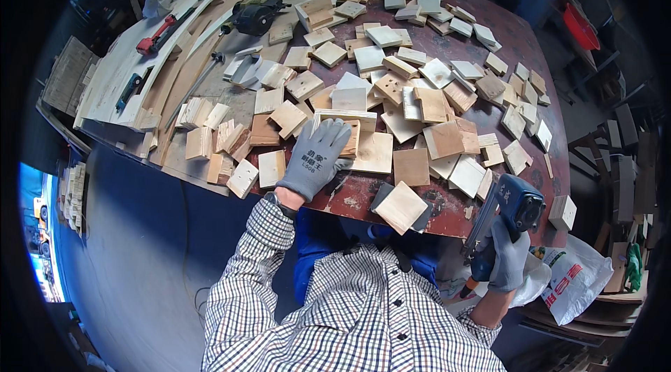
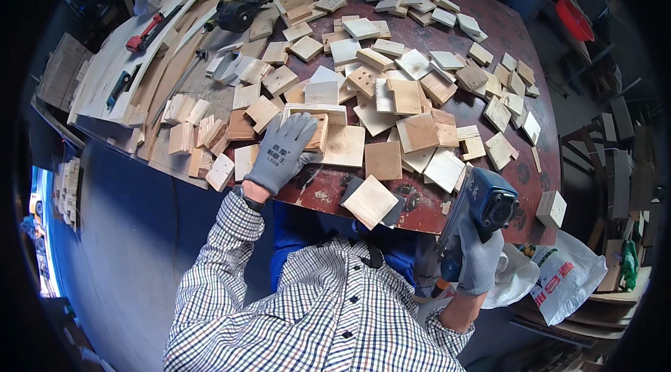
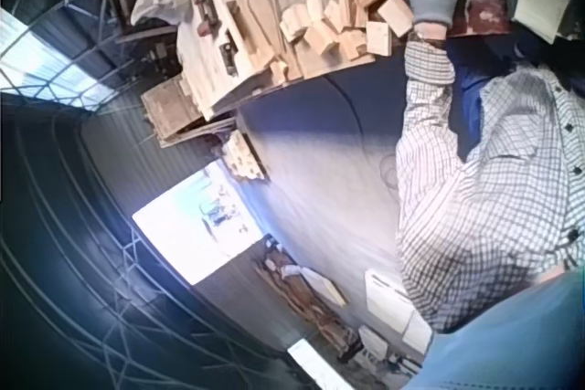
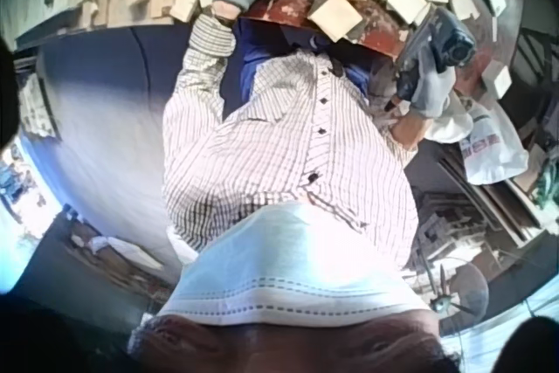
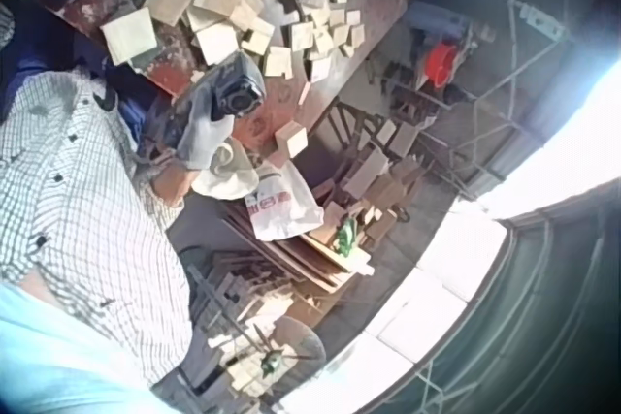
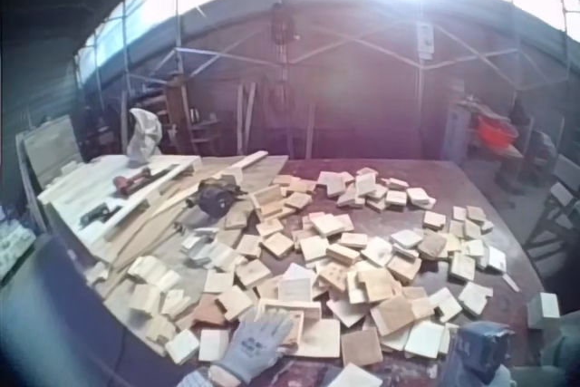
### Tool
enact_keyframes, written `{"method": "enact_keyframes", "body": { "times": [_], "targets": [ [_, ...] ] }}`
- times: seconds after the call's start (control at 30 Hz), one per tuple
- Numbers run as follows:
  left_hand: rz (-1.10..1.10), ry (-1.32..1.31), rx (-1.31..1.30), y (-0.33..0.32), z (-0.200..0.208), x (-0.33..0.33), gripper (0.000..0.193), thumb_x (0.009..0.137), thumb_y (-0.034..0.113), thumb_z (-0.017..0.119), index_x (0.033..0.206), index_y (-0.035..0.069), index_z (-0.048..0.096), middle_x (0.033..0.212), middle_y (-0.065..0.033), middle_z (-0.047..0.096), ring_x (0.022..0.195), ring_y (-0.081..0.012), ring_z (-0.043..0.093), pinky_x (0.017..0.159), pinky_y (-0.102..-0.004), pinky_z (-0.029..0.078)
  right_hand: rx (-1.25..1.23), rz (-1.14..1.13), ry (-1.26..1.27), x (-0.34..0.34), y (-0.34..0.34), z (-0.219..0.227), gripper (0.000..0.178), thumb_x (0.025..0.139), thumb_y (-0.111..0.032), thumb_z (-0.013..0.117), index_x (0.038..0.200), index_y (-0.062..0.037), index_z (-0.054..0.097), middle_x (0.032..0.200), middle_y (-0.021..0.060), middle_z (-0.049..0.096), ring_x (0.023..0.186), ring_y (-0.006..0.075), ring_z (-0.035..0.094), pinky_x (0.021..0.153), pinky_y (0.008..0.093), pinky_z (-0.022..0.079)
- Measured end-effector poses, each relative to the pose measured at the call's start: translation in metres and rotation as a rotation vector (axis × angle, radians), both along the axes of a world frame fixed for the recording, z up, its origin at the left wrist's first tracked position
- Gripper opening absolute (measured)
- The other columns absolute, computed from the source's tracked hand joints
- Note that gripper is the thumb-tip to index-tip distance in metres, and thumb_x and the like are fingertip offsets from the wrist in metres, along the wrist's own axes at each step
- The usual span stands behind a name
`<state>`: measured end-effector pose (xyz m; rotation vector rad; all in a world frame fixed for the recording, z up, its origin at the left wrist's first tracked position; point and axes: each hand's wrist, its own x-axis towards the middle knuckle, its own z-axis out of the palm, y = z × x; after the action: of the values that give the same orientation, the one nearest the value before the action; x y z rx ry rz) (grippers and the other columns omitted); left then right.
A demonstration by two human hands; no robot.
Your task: The person assembles small wooden boxes by joining pieces with a nail gun and then smoothing the surfaces with a sanding block. They repeatedly pick up components, align them, fasten them, and sand the finished boxes on a cluttered workbench.
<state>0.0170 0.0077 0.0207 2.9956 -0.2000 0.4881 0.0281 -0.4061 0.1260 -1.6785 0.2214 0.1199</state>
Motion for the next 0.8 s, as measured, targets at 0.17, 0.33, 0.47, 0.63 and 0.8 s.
{"method": "enact_keyframes", "body": {
  "times": [0.17,0.33,0.47,0.63,0.8],
  "targets": [
    [0.058,-0.215,-0.127,-0.015,0.024,-0.038,0.068,0.093,0.032,0.072,0.152,0.005,0.050,0.152,-0.0162,0.053,0.141,-0.0396,0.049,0.117,-0.0497,0.041,-0.014,-0.026,-0.018,0.002,-0.017,-0.015,0.021,0.095,-0.011,0.070,0.111,0.0004,0.063,0.081,0.0059,0.065,0.061,0.0139,0.063,0.056,0.0291,0.054],
    [0.505,-0.160,-0.058,0.027,-0.042,-0.078,0.065,0.095,0.023,0.065,0.155,0.005,0.046,0.156,-0.0130,0.048,0.144,-0.0378,0.044,0.119,-0.0462,0.039,-0.017,-0.018,0.044,0.007,-0.012,-0.015,0.019,0.096,-0.011,0.070,0.110,-0.0012,0.062,0.081,0.0049,0.062,0.062,0.0149,0.062,0.056,0.0304,0.054],
    [0.618,0.013,0.024,0.041,-0.074,-0.085,0.072,0.090,0.022,0.071,0.156,0.007,0.045,0.158,-0.0118,0.045,0.148,-0.0379,0.038,0.123,-0.0501,0.034,-0.005,0.008,0.045,0.009,-0.008,-0.014,0.019,0.096,-0.011,0.070,0.110,-0.0013,0.062,0.081,0.0045,0.062,0.062,0.0150,0.062,0.056,0.0303,0.053],
    [0.669,0.088,-0.106,0.056,-0.078,-0.080,0.065,0.093,0.024,0.060,0.153,0.002,0.047,0.158,-0.0207,0.044,0.149,-0.0428,0.034,0.127,-0.0552,0.019,-0.063,-0.023,0.036,0.004,-0.001,-0.005,0.019,0.096,-0.012,0.070,0.109,-0.0006,0.063,0.079,0.0048,0.063,0.061,0.0150,0.062,0.054,0.0302,0.053],
    [0.541,-0.077,-0.174,0.108,-0.029,0.003,0.065,0.095,0.034,0.062,0.151,0.004,0.048,0.158,-0.0189,0.045,0.148,-0.0435,0.036,0.124,-0.0537,0.028,-0.070,-0.067,0.028,0.003,-0.006,-0.006,0.018,0.096,-0.013,0.071,0.107,-0.0004,0.065,0.078,0.0050,0.065,0.060,0.0141,0.063,0.054,0.0294,0.053]
  ]
}}
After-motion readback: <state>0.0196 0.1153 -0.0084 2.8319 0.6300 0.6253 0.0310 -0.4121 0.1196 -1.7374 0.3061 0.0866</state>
